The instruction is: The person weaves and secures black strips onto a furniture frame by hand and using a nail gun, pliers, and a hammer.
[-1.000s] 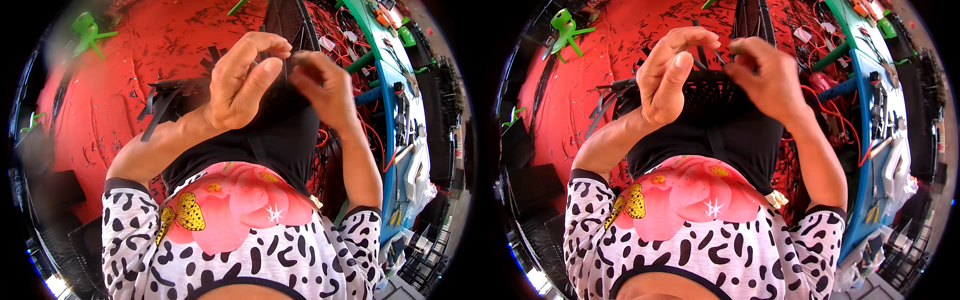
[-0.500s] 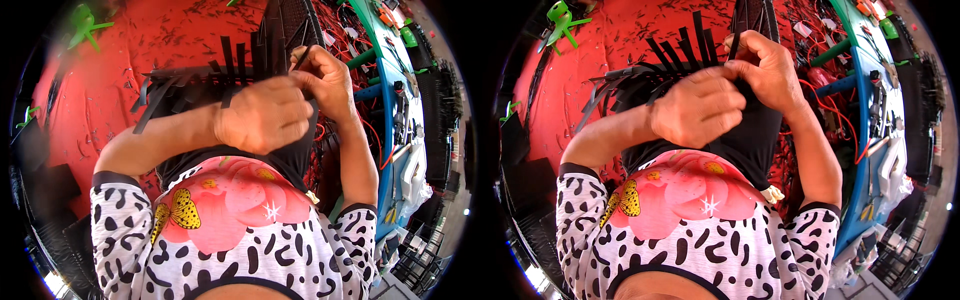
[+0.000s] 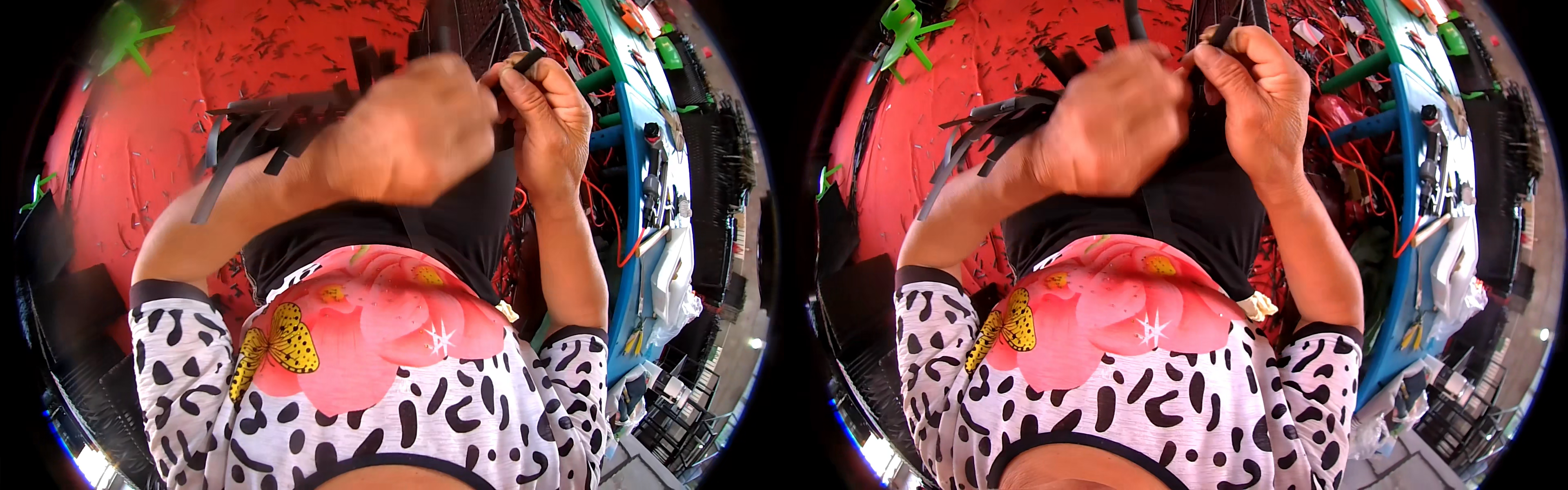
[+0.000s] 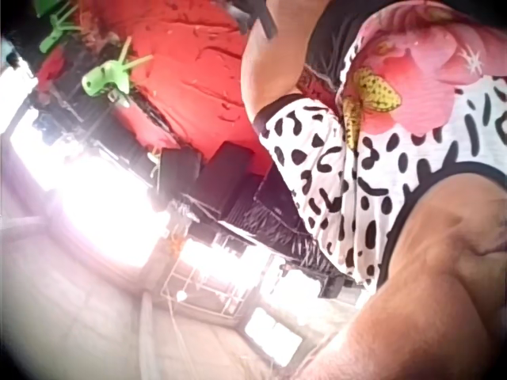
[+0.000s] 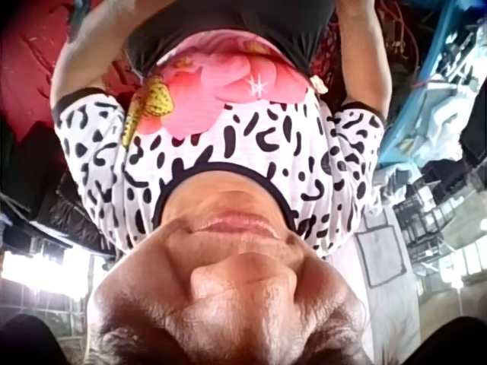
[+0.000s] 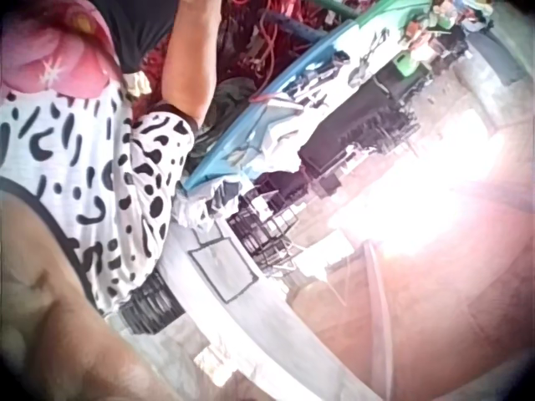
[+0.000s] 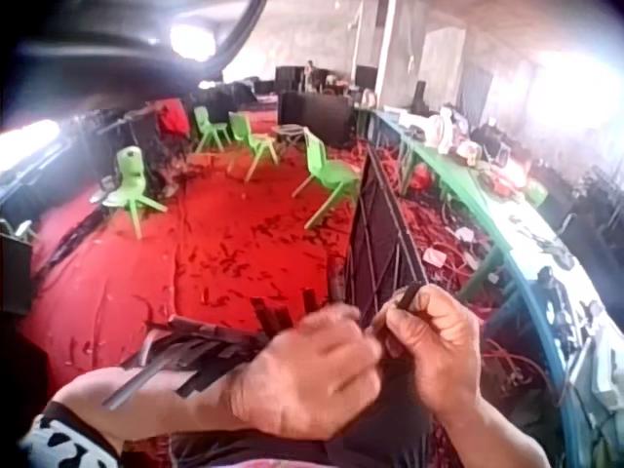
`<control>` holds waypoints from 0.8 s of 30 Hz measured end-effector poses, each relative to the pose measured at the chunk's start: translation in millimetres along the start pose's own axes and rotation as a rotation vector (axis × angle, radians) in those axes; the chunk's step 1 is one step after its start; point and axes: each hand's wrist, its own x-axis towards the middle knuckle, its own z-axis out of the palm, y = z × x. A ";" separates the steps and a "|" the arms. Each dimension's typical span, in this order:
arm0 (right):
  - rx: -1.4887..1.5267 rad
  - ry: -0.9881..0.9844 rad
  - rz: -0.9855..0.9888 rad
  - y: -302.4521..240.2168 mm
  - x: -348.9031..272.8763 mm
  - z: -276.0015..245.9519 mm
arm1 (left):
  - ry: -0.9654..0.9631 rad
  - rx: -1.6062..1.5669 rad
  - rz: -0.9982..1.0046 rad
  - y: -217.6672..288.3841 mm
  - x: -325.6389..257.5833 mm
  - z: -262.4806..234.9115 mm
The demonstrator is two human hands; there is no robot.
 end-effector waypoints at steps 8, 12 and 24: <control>0.183 0.113 -0.040 4.6 -16.5 7.8 | -0.426 0.168 -0.508 -6.7 1.1 -0.1; 0.275 0.044 0.073 -3.7 -21.7 9.7 | -0.493 0.090 -0.583 -8.7 0.3 -4.6; 0.108 -0.164 0.149 -36.9 -5.5 3.9 | -0.519 -0.039 -0.718 -11.2 -4.6 -4.6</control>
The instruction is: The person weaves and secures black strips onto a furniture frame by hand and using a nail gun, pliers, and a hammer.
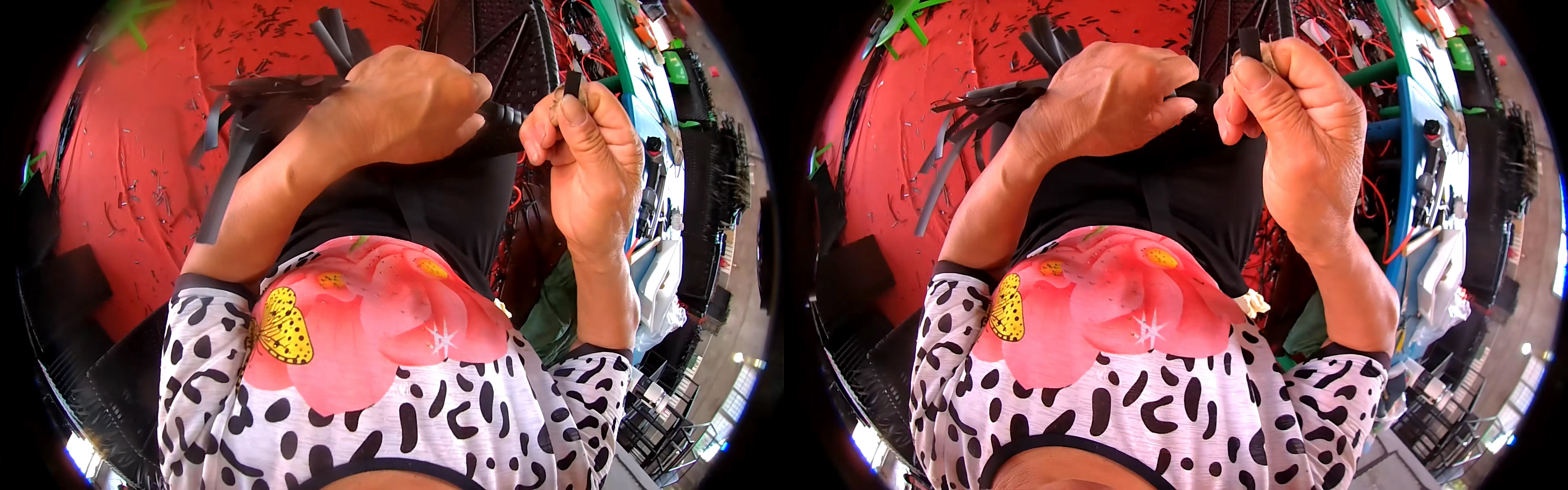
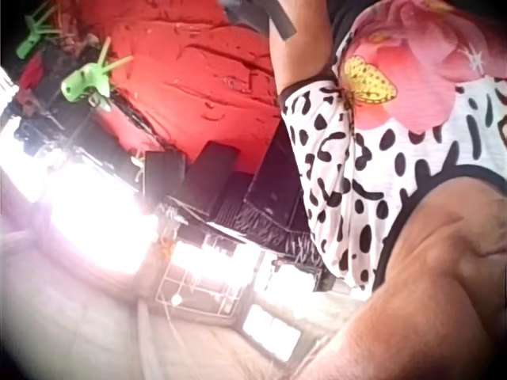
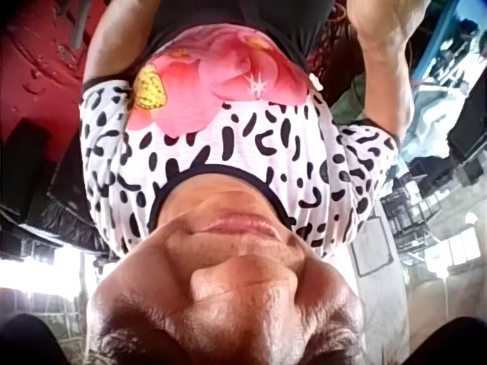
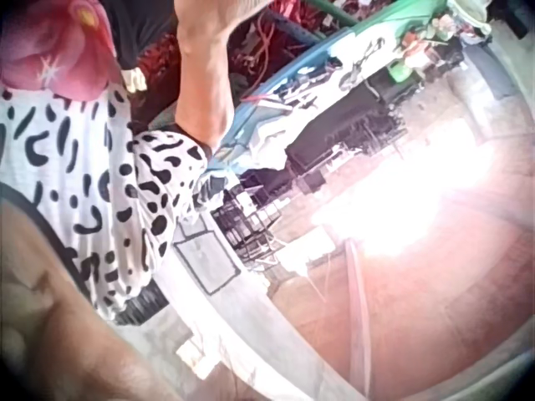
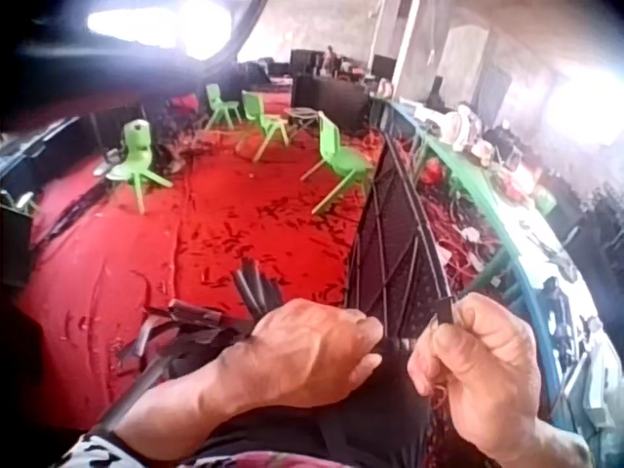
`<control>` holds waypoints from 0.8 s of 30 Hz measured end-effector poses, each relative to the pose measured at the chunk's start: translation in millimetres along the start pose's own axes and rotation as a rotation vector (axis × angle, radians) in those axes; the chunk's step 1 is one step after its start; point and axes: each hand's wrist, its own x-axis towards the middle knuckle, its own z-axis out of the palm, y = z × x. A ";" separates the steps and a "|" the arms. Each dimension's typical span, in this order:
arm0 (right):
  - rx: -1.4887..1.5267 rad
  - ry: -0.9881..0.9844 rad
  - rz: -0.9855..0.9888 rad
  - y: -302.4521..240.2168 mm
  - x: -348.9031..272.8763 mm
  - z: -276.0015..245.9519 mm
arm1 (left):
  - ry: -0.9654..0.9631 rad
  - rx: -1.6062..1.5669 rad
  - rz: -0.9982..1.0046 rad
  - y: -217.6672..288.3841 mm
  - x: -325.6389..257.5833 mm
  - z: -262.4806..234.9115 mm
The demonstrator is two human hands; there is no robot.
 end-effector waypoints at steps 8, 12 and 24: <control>0.026 -0.087 0.143 -12.3 35.2 -2.9 | 0.339 0.011 0.190 -0.3 -0.6 3.9; -0.206 0.031 0.176 -9.6 51.0 1.2 | 0.321 0.017 0.145 8.5 -1.7 2.2; -1.169 0.361 -0.677 92.9 -32.6 -15.8 | 0.352 -0.016 0.158 20.2 7.0 7.7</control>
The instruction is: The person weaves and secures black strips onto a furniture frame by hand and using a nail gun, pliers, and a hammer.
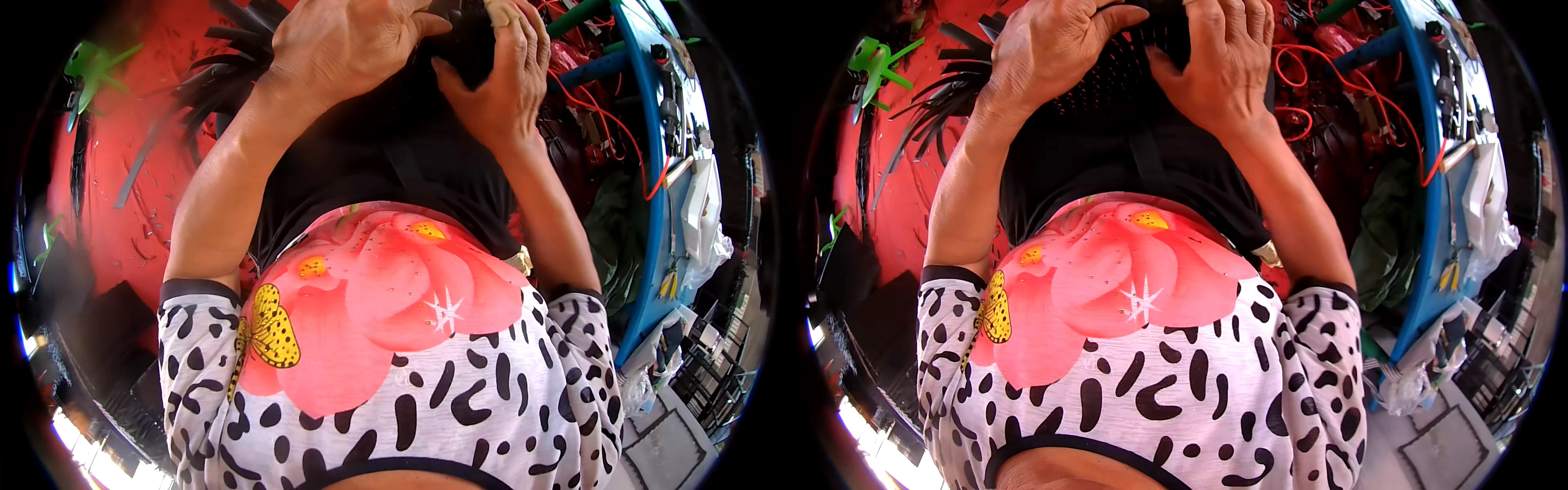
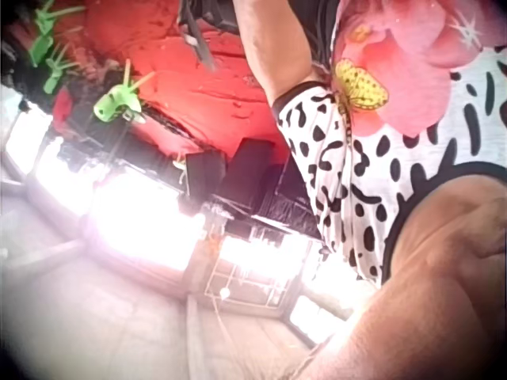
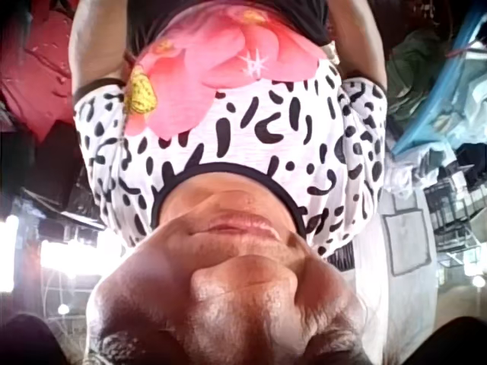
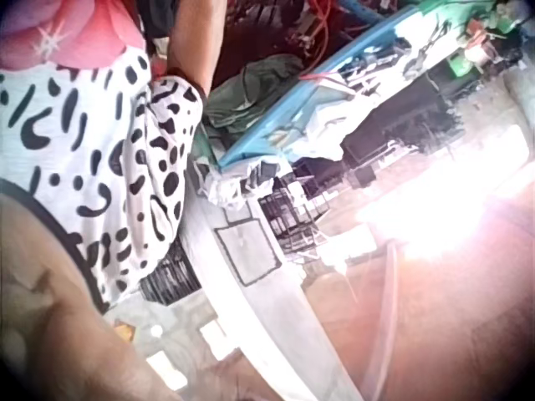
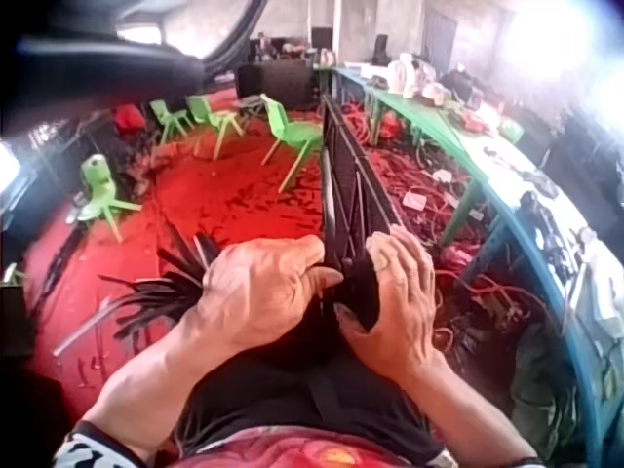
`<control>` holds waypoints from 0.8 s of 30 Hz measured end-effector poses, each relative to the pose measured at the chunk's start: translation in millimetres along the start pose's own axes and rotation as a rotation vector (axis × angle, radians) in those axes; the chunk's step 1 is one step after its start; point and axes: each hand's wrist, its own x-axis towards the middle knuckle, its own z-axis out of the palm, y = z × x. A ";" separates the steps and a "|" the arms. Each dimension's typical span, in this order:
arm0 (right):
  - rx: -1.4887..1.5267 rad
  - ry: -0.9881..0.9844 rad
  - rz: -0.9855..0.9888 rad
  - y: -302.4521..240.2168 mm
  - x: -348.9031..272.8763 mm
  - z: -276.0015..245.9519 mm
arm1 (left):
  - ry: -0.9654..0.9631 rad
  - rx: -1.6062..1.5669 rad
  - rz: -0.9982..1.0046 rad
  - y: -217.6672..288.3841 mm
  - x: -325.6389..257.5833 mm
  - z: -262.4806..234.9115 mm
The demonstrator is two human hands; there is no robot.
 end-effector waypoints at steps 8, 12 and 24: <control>-0.101 0.105 -0.001 1.9 -4.8 19.3 | 0.022 0.014 -0.028 3.0 1.2 2.5; -0.105 0.191 -0.093 9.1 -5.7 12.9 | 0.014 0.031 -0.037 2.3 0.4 2.2; 0.021 -0.459 0.104 -2.9 -77.5 34.1 | 0.000 0.047 -0.029 -1.0 -0.5 0.0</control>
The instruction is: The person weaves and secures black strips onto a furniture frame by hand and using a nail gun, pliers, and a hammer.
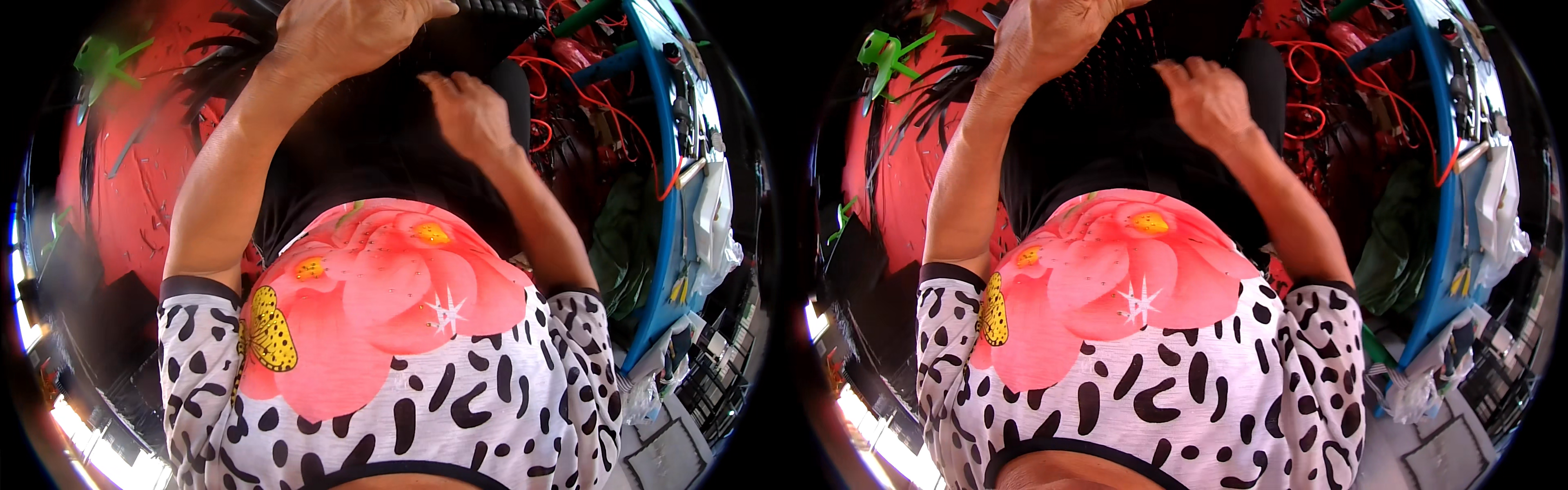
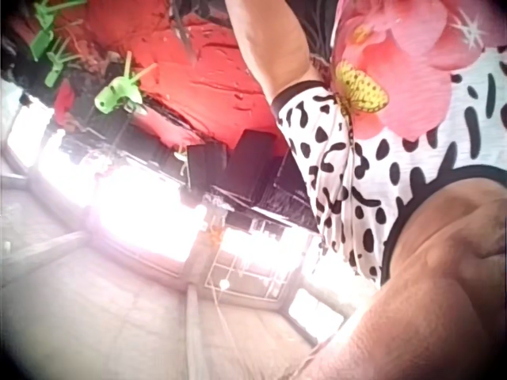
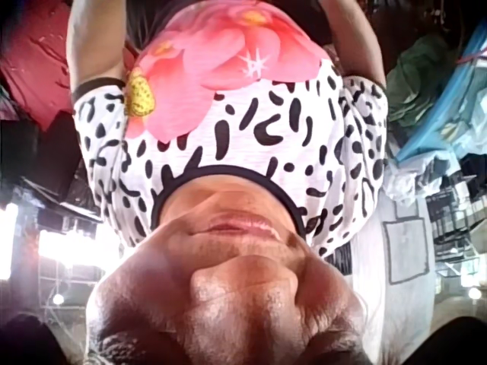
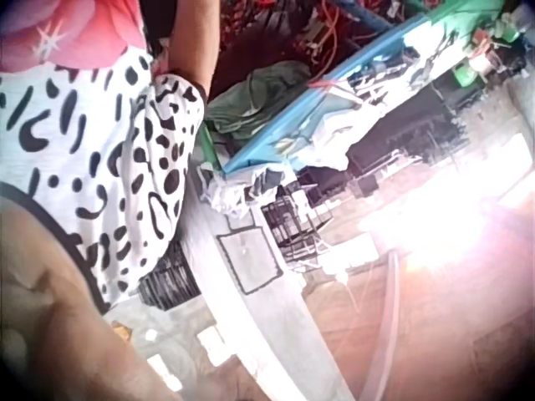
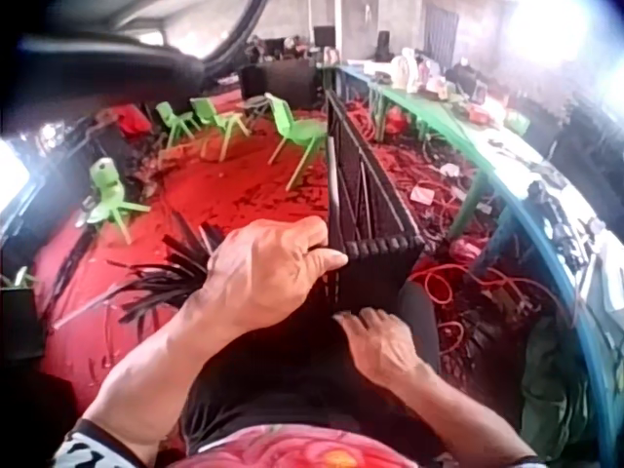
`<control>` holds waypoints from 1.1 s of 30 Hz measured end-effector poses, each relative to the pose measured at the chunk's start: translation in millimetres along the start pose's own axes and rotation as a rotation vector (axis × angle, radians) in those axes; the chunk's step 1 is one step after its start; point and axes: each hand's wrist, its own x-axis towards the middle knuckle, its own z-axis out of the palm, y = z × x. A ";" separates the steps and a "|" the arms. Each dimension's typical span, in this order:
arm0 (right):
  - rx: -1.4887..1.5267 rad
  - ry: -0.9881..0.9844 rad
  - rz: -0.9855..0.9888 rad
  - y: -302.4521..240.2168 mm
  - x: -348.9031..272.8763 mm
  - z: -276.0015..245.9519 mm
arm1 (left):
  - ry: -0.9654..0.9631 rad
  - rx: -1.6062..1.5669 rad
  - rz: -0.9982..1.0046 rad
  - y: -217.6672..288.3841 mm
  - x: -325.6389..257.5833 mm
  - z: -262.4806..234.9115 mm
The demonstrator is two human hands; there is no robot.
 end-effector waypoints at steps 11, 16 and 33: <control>0.155 0.391 0.594 17.4 -18.8 8.1 | 0.023 -0.023 0.038 -1.1 0.9 1.3; 0.144 0.363 0.641 6.6 -0.5 34.1 | 0.000 -0.020 0.023 0.2 3.7 5.4; 0.455 0.532 0.066 13.6 65.2 -107.6 | -0.034 0.116 -0.037 -4.3 5.6 17.3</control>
